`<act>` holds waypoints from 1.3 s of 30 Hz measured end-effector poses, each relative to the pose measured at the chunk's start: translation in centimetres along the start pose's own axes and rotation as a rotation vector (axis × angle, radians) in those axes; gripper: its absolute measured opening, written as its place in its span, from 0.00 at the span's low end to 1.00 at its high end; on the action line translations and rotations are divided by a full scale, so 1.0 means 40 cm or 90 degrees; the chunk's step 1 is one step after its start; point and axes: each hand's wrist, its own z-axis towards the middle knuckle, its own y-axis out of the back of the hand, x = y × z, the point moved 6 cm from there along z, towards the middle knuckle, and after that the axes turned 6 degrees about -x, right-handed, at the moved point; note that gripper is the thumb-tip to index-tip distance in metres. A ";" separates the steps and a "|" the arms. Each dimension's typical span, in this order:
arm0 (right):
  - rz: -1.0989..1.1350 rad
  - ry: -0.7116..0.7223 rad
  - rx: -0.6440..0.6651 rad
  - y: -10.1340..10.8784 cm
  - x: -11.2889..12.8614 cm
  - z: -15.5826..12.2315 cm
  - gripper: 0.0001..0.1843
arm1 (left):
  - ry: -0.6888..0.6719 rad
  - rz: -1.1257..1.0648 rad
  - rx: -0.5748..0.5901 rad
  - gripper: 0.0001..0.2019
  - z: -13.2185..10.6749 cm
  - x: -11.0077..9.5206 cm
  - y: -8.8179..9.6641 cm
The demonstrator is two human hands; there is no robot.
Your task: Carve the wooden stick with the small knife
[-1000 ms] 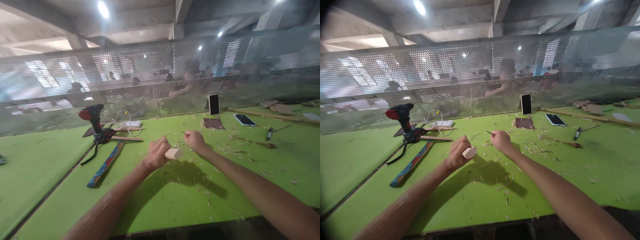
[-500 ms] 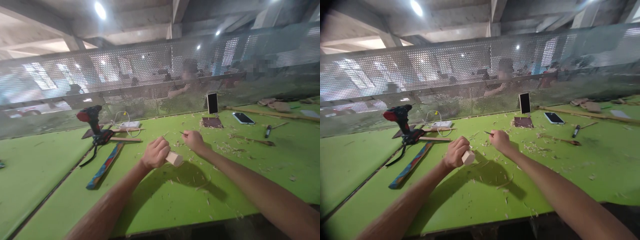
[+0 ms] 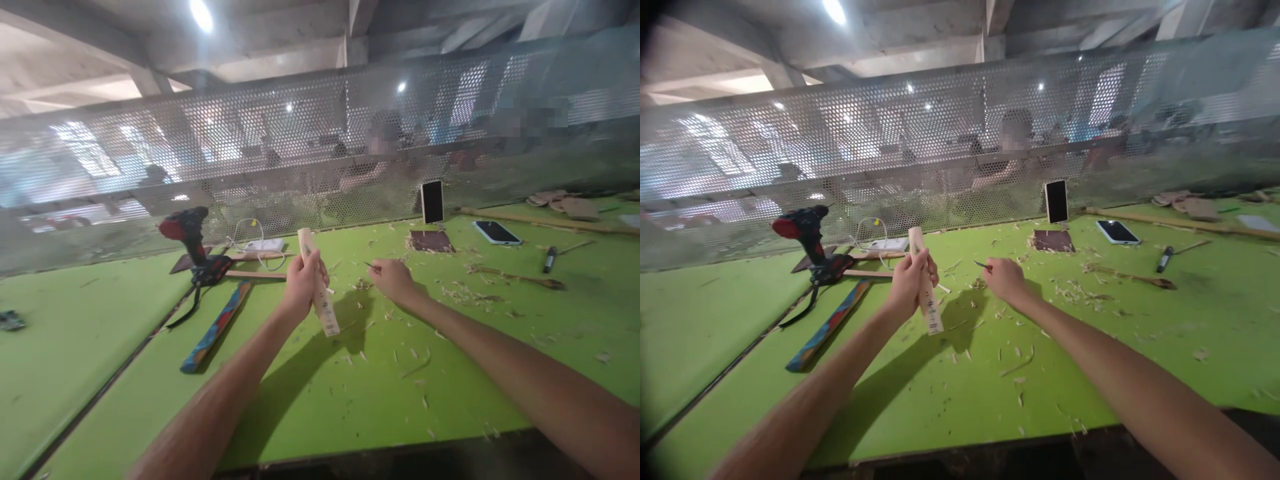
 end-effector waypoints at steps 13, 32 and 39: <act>0.053 0.036 0.022 0.000 0.029 0.002 0.19 | 0.349 -0.054 -0.111 0.12 0.004 0.083 0.039; 0.392 -0.004 0.304 -0.079 0.211 -0.165 0.23 | 0.140 0.024 -0.149 0.15 -0.024 0.091 -0.013; 0.451 -0.113 0.094 -0.057 0.132 -0.097 0.21 | 0.151 0.051 0.070 0.13 -0.059 0.111 -0.069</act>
